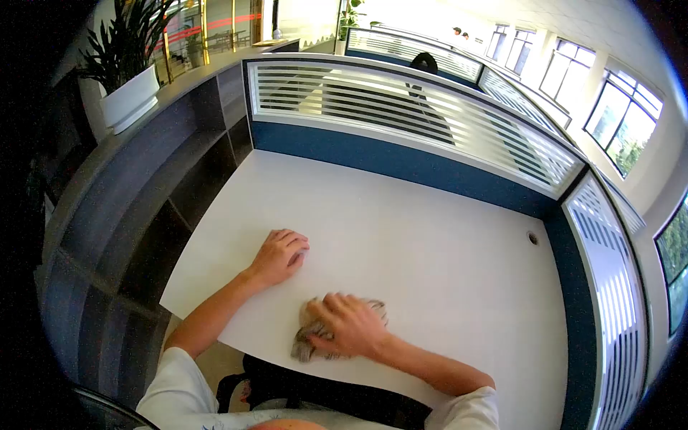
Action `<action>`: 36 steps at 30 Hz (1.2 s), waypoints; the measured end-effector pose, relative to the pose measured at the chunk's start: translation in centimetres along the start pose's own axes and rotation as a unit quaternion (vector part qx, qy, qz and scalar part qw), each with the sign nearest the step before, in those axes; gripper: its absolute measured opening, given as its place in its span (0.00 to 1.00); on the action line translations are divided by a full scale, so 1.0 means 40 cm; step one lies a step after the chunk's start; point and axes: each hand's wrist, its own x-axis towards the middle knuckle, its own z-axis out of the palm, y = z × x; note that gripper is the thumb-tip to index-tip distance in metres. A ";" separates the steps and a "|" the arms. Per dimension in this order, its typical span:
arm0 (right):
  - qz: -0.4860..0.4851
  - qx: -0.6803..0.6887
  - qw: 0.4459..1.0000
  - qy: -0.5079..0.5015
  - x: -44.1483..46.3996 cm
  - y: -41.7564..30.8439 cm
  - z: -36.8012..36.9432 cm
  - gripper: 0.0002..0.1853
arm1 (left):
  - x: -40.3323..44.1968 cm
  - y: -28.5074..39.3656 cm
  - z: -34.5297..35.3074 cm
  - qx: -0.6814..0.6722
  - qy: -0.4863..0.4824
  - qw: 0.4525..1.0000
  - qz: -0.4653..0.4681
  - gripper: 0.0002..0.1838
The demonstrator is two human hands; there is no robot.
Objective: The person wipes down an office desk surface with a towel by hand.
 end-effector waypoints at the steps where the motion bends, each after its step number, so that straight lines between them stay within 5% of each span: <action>1: -0.039 0.030 0.998 0.038 -0.007 -0.019 0.013 0.34 | -0.003 -0.003 0.003 -0.004 -0.008 1.000 -0.002 0.10; 3: -0.041 0.013 0.998 0.038 0.000 0.018 0.047 0.34 | -0.007 -0.007 0.006 -0.011 -0.027 1.000 -0.004 0.12; 5: 0.042 0.070 0.991 0.104 0.005 0.068 -0.019 0.29 | -0.006 -0.001 0.001 -0.003 -0.032 0.999 0.011 0.15; 10: 0.245 0.017 0.956 0.161 0.037 0.237 -0.060 0.34 | -0.003 -0.007 0.000 0.012 -0.070 0.997 0.010 0.21; 13: 0.140 -0.077 0.964 0.215 0.022 0.197 0.005 0.31 | -0.004 -0.004 0.000 0.029 -0.099 0.995 -0.004 0.24; 14: 0.159 -0.008 0.978 0.136 0.019 0.115 -0.069 0.30 | -0.005 -0.002 0.000 0.028 -0.113 0.993 -0.012 0.25; 16: 0.166 0.034 0.968 -0.187 0.079 0.006 -0.166 0.25 | -0.006 -0.005 -0.003 0.029 -0.133 0.990 -0.021 0.27; 17: 0.017 0.009 0.989 0.145 -0.002 0.039 -0.010 0.24 | -0.007 -0.007 -0.005 0.032 -0.139 0.990 -0.021 0.27; 19: -0.012 -0.021 0.995 0.096 0.007 0.008 -0.020 0.27 | -0.004 -0.006 -0.001 0.033 -0.151 0.988 -0.021 0.28; 22: 0.193 0.042 0.969 -0.145 0.072 0.050 -0.136 0.31 | -0.009 -0.013 -0.012 0.035 -0.163 0.986 -0.018 0.28; 23: 0.140 0.003 0.984 0.113 0.032 0.123 -0.068 0.29 | -0.008 -0.009 -0.013 0.032 -0.163 0.986 -0.014 0.28; 24: 0.179 -0.013 0.958 0.225 0.032 0.201 -0.012 0.29 | -0.008 -0.008 -0.014 0.029 -0.161 0.986 -0.011 0.28; 27: 0.240 -0.075 0.929 0.272 0.035 0.291 -0.035 0.32 | -0.012 -0.012 -0.011 0.016 -0.162 0.987 -0.009 0.30; 31: 0.160 -0.053 0.963 0.211 0.011 0.203 0.007 0.31 | -0.006 -0.012 -0.012 0.068 -0.196 0.978 0.001 0.34; 33: 0.129 -0.040 0.990 -0.025 0.053 0.073 -0.082 0.31 | -0.004 -0.004 -0.016 0.085 -0.213 0.973 0.003 0.37; 35: -0.056 -0.003 0.977 0.205 0.006 0.065 0.002 0.31 | -0.002 -0.005 -0.019 0.101 -0.218 0.971 0.011 0.38; 36: -0.074 0.003 0.979 0.188 0.006 0.060 -0.002 0.32 | -0.004 -0.006 -0.022 0.110 -0.222 0.969 0.015 0.39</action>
